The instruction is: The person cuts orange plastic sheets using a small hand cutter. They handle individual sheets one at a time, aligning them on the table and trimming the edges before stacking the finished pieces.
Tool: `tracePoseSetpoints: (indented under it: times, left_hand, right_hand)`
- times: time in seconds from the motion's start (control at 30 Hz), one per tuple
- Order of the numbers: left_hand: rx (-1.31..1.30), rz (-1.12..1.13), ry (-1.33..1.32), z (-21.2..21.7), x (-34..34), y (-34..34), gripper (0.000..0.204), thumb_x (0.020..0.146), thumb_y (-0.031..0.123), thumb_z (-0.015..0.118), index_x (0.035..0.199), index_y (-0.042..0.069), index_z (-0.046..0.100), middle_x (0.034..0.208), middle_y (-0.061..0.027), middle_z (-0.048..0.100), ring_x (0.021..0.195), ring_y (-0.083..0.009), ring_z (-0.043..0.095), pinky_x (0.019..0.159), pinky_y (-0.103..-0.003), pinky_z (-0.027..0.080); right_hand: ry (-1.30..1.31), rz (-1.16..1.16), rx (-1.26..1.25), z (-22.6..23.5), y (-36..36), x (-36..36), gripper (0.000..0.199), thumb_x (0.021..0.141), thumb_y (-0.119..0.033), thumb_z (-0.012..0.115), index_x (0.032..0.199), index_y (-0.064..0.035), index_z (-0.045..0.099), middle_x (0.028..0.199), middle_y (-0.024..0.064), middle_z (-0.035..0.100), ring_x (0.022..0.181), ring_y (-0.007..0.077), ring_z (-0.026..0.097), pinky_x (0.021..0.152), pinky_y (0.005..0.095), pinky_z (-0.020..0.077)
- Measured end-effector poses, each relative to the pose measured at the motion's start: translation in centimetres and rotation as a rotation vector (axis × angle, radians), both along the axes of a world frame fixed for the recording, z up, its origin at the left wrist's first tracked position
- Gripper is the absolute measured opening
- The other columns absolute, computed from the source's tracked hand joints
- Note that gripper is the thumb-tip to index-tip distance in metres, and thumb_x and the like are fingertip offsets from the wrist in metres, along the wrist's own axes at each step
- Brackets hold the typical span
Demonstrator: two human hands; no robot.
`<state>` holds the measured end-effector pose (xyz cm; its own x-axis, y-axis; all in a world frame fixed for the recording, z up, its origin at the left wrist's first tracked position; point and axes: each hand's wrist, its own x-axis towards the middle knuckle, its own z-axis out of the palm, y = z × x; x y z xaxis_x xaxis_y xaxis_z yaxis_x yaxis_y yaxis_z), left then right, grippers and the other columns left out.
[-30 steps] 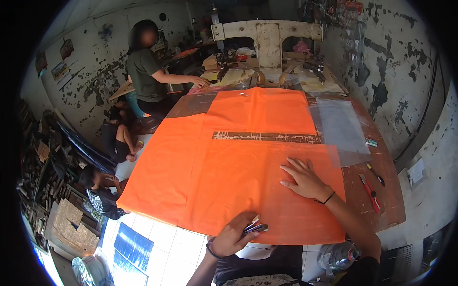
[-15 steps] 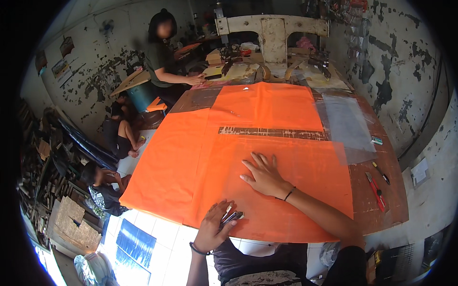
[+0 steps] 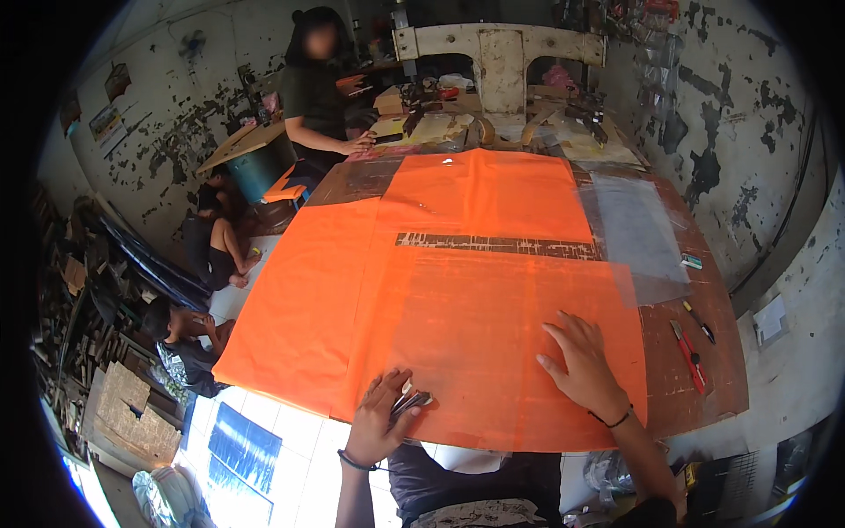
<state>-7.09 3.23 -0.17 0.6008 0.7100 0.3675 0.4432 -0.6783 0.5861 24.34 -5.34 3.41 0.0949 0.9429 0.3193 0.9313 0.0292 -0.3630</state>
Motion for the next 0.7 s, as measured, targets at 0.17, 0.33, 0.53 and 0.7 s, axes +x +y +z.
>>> tracePoseSetpoints:
  times: [0.17,0.33,0.53,0.7]
  left_hand:
    - [-0.008,0.011,0.006,0.0,-0.1,0.1,0.046,0.082,0.028,0.06,0.115,-0.002,0.051,0.119,-0.0179,0.053,0.116,-0.0347,0.046,0.101,-0.045,0.031]
    - [-0.031,0.043,-0.01,0.6,0.0,0.1,0.042,0.081,0.025,0.06,0.113,-0.002,0.052,0.118,-0.017,0.054,0.114,-0.0367,0.047,0.1,-0.046,0.032]
    - [-0.038,0.079,-0.009,0.8,-0.4,0.5,0.039,0.08,0.024,0.061,0.108,-0.002,0.054,0.118,-0.0167,0.054,0.114,-0.0367,0.047,0.099,-0.047,0.033]
    - [-0.041,0.089,0.002,0.6,0.0,-0.7,0.041,0.08,0.024,0.062,0.11,-0.003,0.053,0.119,-0.0168,0.053,0.116,-0.0364,0.046,0.1,-0.046,0.032]
  right_hand:
    - [-0.039,-0.266,-0.078,-0.4,-6.9,0.8,0.045,0.083,-0.026,0.057,0.121,-0.0047,0.047,0.133,0.0194,0.036,0.124,0.036,0.031,0.105,0.051,0.0153]
    - [-0.073,-0.39,-0.144,-1.7,-9.2,1.3,0.046,0.085,-0.03,0.053,0.124,-0.0068,0.047,0.138,0.0177,0.032,0.128,0.0357,0.027,0.106,0.0505,0.0138]
    - [-0.105,-0.365,-0.137,-1.7,-9.1,2.3,0.047,0.086,-0.032,0.05,0.126,-0.0085,0.046,0.138,0.017,0.033,0.129,0.0348,0.028,0.107,0.0498,0.0143]
    - [-0.11,-0.367,-0.156,-1.1,-9.1,3.6,0.045,0.087,-0.032,0.047,0.126,-0.0086,0.045,0.137,0.0164,0.034,0.128,0.0326,0.029,0.107,0.0479,0.0151]
